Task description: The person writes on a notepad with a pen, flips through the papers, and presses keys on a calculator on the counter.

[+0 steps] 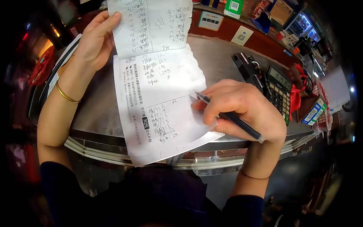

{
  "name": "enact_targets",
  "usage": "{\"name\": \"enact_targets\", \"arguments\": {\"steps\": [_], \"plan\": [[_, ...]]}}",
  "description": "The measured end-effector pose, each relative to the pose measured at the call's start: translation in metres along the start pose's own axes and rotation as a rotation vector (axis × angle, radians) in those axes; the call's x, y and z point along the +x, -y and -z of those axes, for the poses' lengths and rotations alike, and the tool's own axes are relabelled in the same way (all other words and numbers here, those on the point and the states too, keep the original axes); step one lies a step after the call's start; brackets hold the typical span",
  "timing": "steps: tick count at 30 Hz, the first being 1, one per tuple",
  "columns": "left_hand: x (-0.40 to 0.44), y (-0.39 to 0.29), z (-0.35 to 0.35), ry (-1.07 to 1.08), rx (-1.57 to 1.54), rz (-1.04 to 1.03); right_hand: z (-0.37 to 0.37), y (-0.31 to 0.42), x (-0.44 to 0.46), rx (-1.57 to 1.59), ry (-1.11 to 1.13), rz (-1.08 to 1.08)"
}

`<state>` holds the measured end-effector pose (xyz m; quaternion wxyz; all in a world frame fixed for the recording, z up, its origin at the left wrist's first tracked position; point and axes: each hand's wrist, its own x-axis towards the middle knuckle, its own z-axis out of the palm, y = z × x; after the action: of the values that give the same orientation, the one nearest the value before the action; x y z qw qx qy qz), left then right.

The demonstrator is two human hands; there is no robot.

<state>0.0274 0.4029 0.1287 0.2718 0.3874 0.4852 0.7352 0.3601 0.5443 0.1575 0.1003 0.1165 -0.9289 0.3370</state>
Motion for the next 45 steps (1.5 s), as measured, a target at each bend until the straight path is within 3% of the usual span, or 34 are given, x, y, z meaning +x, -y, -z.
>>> {"name": "enact_targets", "arguments": {"steps": [17,45], "plan": [[0.005,0.003,0.010,0.061,-0.003,-0.036,-0.005,0.000,0.000,-0.029,-0.040,-0.008],[-0.008,-0.005,-0.016,-0.068,-0.010,-0.012,0.007,0.001,0.001,0.078,-0.019,-0.009]]}}
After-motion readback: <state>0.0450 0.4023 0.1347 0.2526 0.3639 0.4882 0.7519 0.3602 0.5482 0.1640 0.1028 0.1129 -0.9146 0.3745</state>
